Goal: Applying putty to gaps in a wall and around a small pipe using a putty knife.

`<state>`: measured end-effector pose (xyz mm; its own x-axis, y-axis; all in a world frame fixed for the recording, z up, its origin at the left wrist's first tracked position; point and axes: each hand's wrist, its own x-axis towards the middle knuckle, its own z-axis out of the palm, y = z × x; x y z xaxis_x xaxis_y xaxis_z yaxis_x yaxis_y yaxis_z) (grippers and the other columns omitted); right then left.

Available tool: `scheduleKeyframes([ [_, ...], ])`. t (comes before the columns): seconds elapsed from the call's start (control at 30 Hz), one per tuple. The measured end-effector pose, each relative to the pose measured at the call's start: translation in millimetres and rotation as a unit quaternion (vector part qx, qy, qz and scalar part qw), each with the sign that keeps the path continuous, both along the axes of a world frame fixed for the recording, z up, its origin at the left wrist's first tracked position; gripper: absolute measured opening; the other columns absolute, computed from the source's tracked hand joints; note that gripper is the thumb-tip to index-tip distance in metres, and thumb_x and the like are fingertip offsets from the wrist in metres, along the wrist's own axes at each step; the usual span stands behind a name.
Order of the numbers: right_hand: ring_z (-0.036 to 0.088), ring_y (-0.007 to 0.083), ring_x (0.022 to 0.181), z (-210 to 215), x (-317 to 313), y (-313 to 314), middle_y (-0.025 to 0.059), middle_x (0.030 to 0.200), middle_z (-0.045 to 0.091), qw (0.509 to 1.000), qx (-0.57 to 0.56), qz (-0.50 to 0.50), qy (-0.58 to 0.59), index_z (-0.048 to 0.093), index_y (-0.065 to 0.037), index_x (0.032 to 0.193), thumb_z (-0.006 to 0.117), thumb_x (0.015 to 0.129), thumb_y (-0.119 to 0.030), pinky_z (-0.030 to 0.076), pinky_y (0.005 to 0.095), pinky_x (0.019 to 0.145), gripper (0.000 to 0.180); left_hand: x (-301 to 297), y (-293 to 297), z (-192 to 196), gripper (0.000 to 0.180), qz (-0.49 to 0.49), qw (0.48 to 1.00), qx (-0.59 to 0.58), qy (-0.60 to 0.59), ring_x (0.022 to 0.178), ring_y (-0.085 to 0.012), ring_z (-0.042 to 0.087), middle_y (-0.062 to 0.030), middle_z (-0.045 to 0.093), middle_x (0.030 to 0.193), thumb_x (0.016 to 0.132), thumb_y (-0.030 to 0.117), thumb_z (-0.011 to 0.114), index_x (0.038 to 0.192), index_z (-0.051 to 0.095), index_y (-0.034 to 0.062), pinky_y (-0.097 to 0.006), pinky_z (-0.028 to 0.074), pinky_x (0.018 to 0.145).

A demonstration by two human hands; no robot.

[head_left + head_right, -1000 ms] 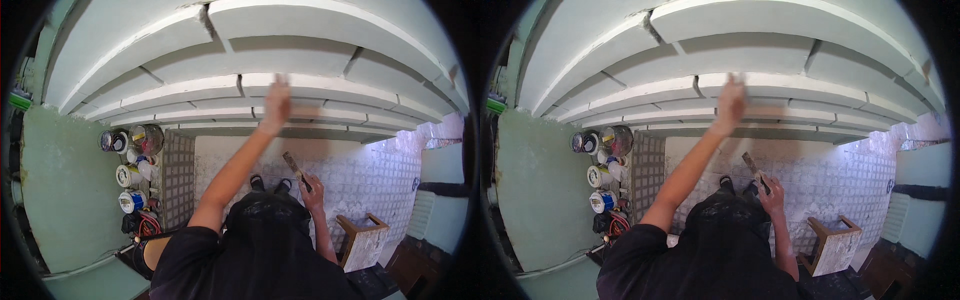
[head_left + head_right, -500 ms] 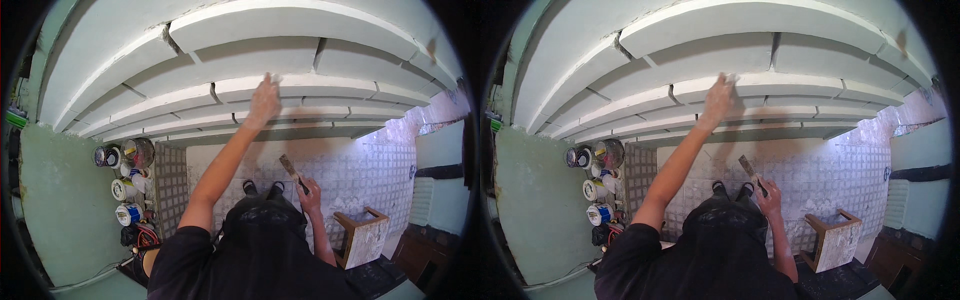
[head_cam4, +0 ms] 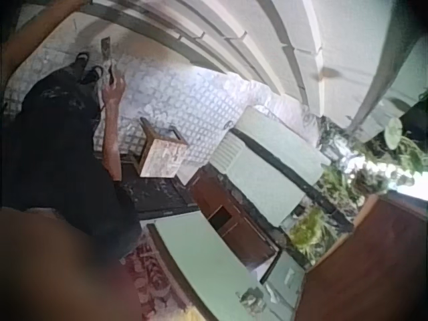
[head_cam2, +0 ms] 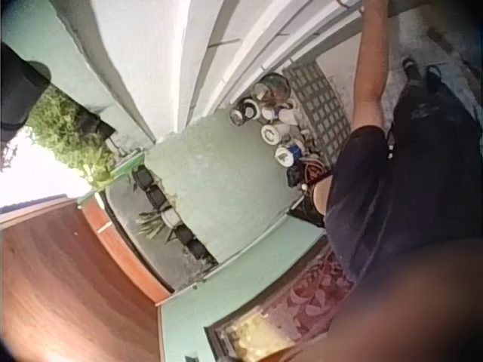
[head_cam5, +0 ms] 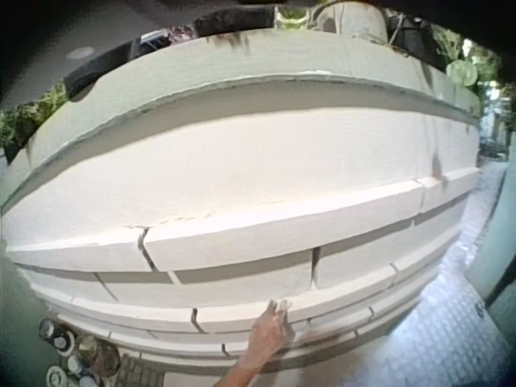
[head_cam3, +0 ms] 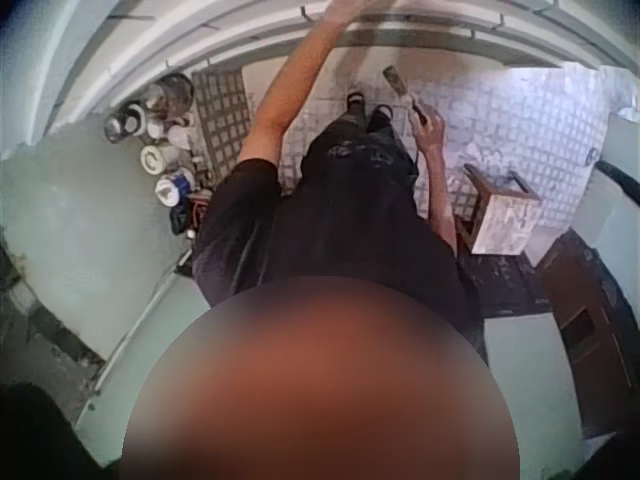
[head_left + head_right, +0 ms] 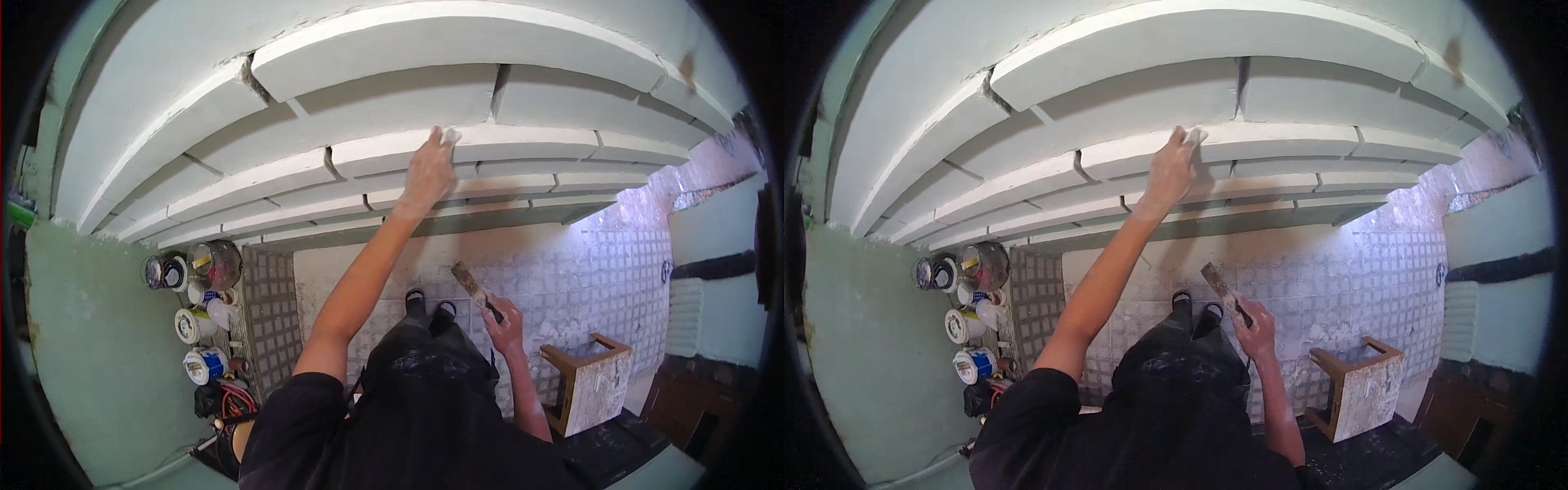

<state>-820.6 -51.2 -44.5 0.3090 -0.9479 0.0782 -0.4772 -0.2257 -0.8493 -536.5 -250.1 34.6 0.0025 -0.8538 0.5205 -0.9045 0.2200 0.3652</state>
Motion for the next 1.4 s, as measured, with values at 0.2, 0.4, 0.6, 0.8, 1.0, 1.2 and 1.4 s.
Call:
scheduleKeyframes([
  [0.2, 0.064, 0.0324, 0.079, 13, 11, -15, 0.0178, 0.088, 0.067, 0.999, -0.034, -0.042, 0.011, 0.068, -0.004, 0.116, 0.066, 0.082, -0.009, 0.051, 0.0389, 0.071, 0.034, 30, 7, 9, 0.046, -0.013, 1.000, 0.021, 0.011, 0.094, -0.0413, 0.065, -0.0315, 0.057, 0.121, 0.076, -0.003, 0.053, 0.120, 0.063, 0.0066, -0.046, 0.055, 0.080],
  [0.4, 0.065, 0.0302, 0.077, 18, 23, -21, 0.0163, 0.087, 0.067, 0.998, -0.033, -0.055, 0.023, 0.067, -0.005, 0.119, 0.065, 0.085, -0.008, 0.051, 0.0375, 0.071, 0.034, 92, 37, 17, 0.049, 0.015, 1.000, 0.016, 0.001, 0.086, -0.0398, 0.066, -0.0265, 0.061, 0.105, 0.079, -0.002, 0.055, 0.126, 0.060, 0.0106, -0.046, 0.056, 0.076],
  [0.6, 0.054, 0.0091, 0.056, 14, 49, -29, 0.0050, 0.076, 0.062, 0.990, 0.087, -0.083, -0.080, 0.065, -0.004, 0.124, 0.066, 0.087, -0.009, 0.043, 0.0248, 0.050, 0.037, 42, 11, -5, 0.051, -0.043, 0.989, 0.115, 0.081, 0.086, -0.0379, 0.066, -0.0241, 0.062, 0.110, 0.081, -0.003, 0.053, 0.131, 0.053, 0.0066, -0.043, 0.055, 0.077],
  [0.8, 0.056, 0.0100, 0.059, 16, 66, -29, 0.0047, 0.081, 0.064, 0.968, 0.192, -0.064, -0.148, 0.061, -0.001, 0.129, 0.059, 0.091, -0.015, 0.046, 0.0243, 0.053, 0.040, 50, 1, -34, 0.043, 0.017, 0.981, -0.187, -0.045, 0.093, -0.0370, 0.065, -0.0236, 0.056, 0.126, 0.078, 0.000, 0.055, 0.120, 0.063, 0.0078, -0.045, 0.054, 0.083],
  [1.0, 0.062, 0.0139, 0.069, -20, 38, -33, 0.0073, 0.092, 0.065, 0.794, 0.308, -0.209, -0.481, 0.045, 0.000, 0.142, 0.055, 0.092, -0.021, 0.052, 0.0266, 0.059, 0.055, 84, 41, 35, 0.040, 0.034, 0.997, 0.065, -0.023, 0.087, -0.0368, 0.064, -0.0206, 0.060, 0.108, 0.079, 0.002, 0.058, 0.118, 0.067, 0.0092, -0.046, 0.053, 0.076],
  [1.2, 0.066, 0.0235, 0.083, 8, 31, -79, 0.0089, 0.097, 0.062, 0.760, 0.281, -0.156, -0.564, 0.019, -0.011, 0.155, 0.056, 0.093, -0.009, 0.056, 0.0360, 0.073, 0.072, 99, 54, 29, 0.036, 0.001, 0.850, 0.212, 0.482, 0.068, -0.0144, 0.060, -0.0068, 0.058, 0.083, 0.096, 0.017, 0.052, 0.130, 0.059, 0.0083, -0.030, 0.046, 0.056],
  [1.4, 0.067, 0.0265, 0.088, 71, 99, -124, 0.0130, 0.102, 0.061, 0.785, 0.211, -0.089, -0.575, 0.001, -0.018, 0.157, 0.052, 0.091, -0.004, 0.055, 0.0409, 0.086, 0.085, 77, 71, -8, 0.033, 0.030, 0.806, 0.371, 0.460, 0.063, -0.0083, 0.053, -0.0011, 0.057, 0.084, 0.093, 0.033, 0.063, 0.113, 0.062, 0.0062, -0.025, 0.040, 0.045],
])
